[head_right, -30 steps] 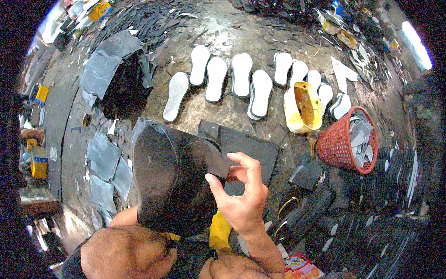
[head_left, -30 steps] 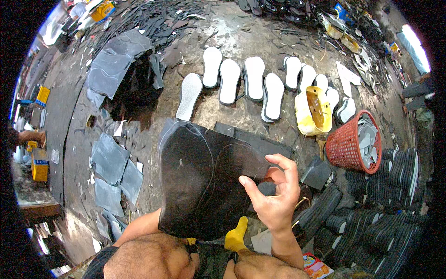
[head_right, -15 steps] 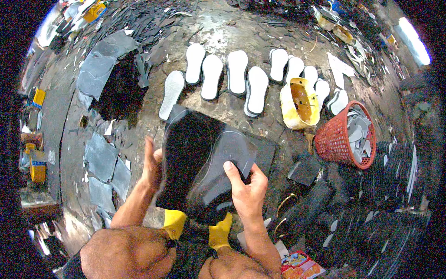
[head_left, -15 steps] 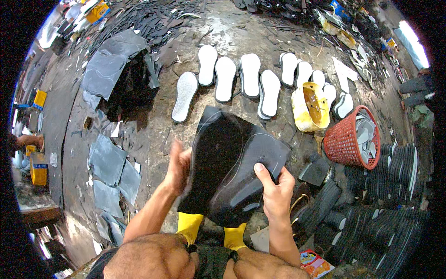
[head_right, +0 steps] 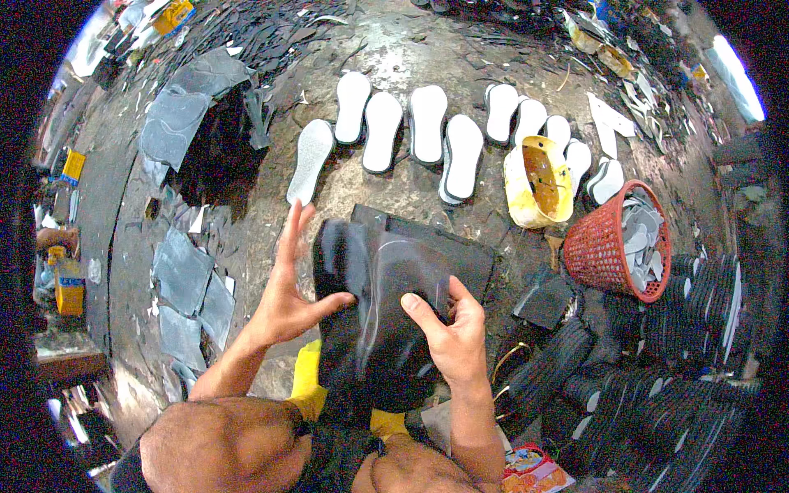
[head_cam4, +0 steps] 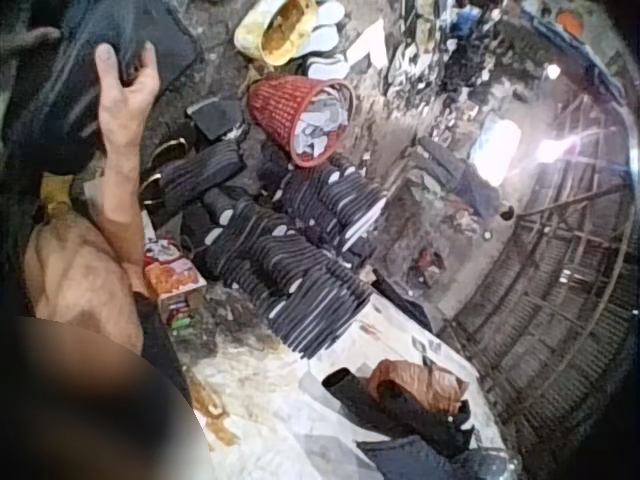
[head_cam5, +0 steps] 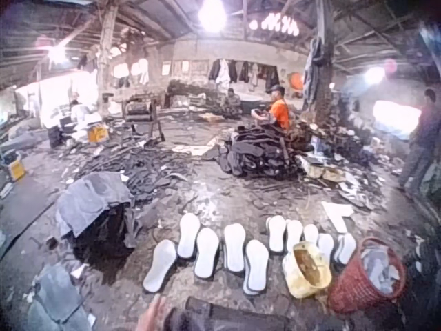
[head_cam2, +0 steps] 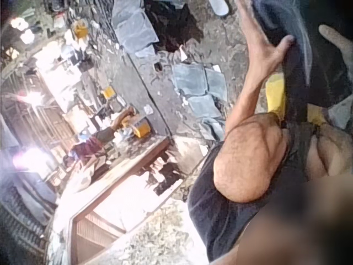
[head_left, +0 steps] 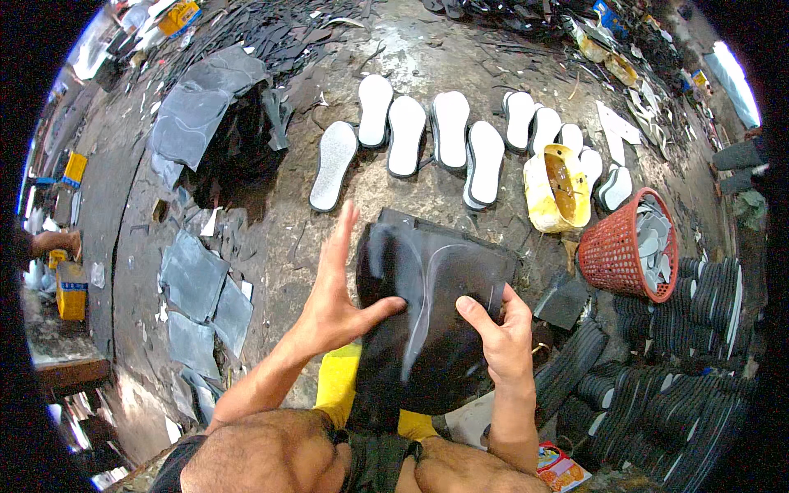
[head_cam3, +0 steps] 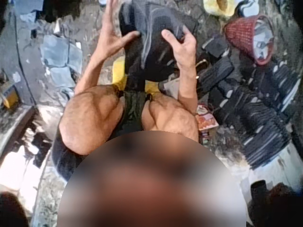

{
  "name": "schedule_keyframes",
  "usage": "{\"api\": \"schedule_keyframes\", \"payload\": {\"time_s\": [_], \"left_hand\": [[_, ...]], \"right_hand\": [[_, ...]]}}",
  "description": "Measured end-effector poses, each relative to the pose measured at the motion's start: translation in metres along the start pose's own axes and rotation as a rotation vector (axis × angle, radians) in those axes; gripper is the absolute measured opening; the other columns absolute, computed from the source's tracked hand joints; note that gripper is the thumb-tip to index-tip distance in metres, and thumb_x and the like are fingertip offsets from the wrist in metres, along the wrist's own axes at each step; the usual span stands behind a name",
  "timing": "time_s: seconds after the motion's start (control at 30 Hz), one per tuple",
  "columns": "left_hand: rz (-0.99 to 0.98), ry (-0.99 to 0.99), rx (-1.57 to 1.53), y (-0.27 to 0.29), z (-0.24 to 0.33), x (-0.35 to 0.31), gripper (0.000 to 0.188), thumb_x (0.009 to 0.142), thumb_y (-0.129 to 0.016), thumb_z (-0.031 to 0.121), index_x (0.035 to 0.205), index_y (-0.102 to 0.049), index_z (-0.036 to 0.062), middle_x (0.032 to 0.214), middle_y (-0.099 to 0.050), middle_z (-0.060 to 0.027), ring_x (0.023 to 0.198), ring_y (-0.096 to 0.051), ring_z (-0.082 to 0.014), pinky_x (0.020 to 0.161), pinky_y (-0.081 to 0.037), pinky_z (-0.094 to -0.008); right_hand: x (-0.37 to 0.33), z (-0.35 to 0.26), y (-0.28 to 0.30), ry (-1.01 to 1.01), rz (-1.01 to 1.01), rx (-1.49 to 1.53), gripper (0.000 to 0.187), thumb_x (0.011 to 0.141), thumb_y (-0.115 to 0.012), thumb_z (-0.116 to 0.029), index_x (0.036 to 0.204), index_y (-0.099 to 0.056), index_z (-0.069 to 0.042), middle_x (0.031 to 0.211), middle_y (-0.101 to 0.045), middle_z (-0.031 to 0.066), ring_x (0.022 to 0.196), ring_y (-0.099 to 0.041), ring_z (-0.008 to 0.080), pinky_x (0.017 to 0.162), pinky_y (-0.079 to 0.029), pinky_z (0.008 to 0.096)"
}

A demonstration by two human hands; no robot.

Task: The person sits on the floor and repeatedly picks up black rubber shoe uppers and white insoles, aligns them, and presses them together by hand. The person handles each pair one at a time, flips them to check alignment, and places the assembled units aside.

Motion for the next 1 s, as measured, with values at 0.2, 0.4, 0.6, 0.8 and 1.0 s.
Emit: {"api": "schedule_keyframes", "payload": {"time_s": [0.2, 0.4, 0.6, 0.8, 1.0], "left_hand": [[-0.720, -0.103, -0.024, 0.019, 0.015, 0.044, 0.082, 0.076, -0.086, 0.034, 0.145, -0.051, 0.0036, 0.121, -0.071, -0.0162, 0.115, -0.066, -0.0295, 0.104, -0.048, -0.0407], [-0.874, 0.044, -0.205, 0.013, 0.002, 0.053, 0.059, 0.090, -0.077, 0.017, 0.143, -0.055, 0.0030, 0.120, -0.072, -0.0082, 0.107, -0.062, -0.0112, 0.098, -0.049, -0.0309], [-0.595, 0.183, -0.175, -0.002, -0.022, 0.035, 0.035, 0.103, -0.063, 0.028, 0.118, -0.071, -0.0022, 0.100, -0.074, -0.0019, 0.093, -0.061, -0.0067, 0.081, -0.052, -0.0282], [-0.239, 0.348, -0.432, -0.018, -0.060, 0.002, 0.035, 0.106, -0.057, 0.029, 0.112, -0.069, -0.0037, 0.091, -0.066, 0.0033, 0.087, -0.055, -0.0047, 0.077, -0.048, -0.0256], [-0.005, 0.496, -0.753, -0.019, -0.082, -0.022, 0.031, 0.108, -0.053, 0.027, 0.113, -0.069, 0.0014, 0.099, -0.068, 0.0023, 0.090, -0.058, -0.0071, 0.082, -0.048, -0.0253]], "right_hand": [[0.005, -0.004, 0.004, 0.000, -0.186, -0.213, 0.038, 0.087, -0.080, -0.014, 0.118, -0.067, 0.002, 0.101, -0.073, 0.0066, 0.090, -0.068, 0.0128, 0.084, -0.054, 0.0280], [0.020, -0.010, 0.009, -0.054, -0.166, -0.100, 0.021, 0.093, -0.074, -0.016, 0.102, -0.076, 0.003, 0.089, -0.074, 0.0021, 0.079, -0.066, 0.0085, 0.072, -0.052, 0.0241], [0.035, 0.001, 0.000, -0.018, -0.232, -0.384, 0.023, 0.093, -0.074, -0.017, 0.103, -0.076, 0.004, 0.089, -0.075, 0.0048, 0.079, -0.067, 0.0087, 0.072, -0.054, 0.0247], [0.061, -0.005, 0.032, -0.063, -0.426, -0.666, 0.033, 0.085, -0.081, -0.020, 0.106, -0.074, 0.005, 0.097, -0.076, 0.0083, 0.087, -0.071, 0.0147, 0.083, -0.057, 0.0313], [0.054, -0.017, 0.072, -0.199, -0.254, -0.629, 0.037, 0.079, -0.085, -0.011, 0.111, -0.071, -0.001, 0.100, -0.074, 0.0057, 0.094, -0.069, 0.0127, 0.087, -0.055, 0.0301]]}}
Point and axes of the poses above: each hand's wrist, its own x-axis towards the middle knuckle, its own y-axis out of the back of the hand, z = x × y, the point moved 1 cm from there along x, towards the middle knuckle
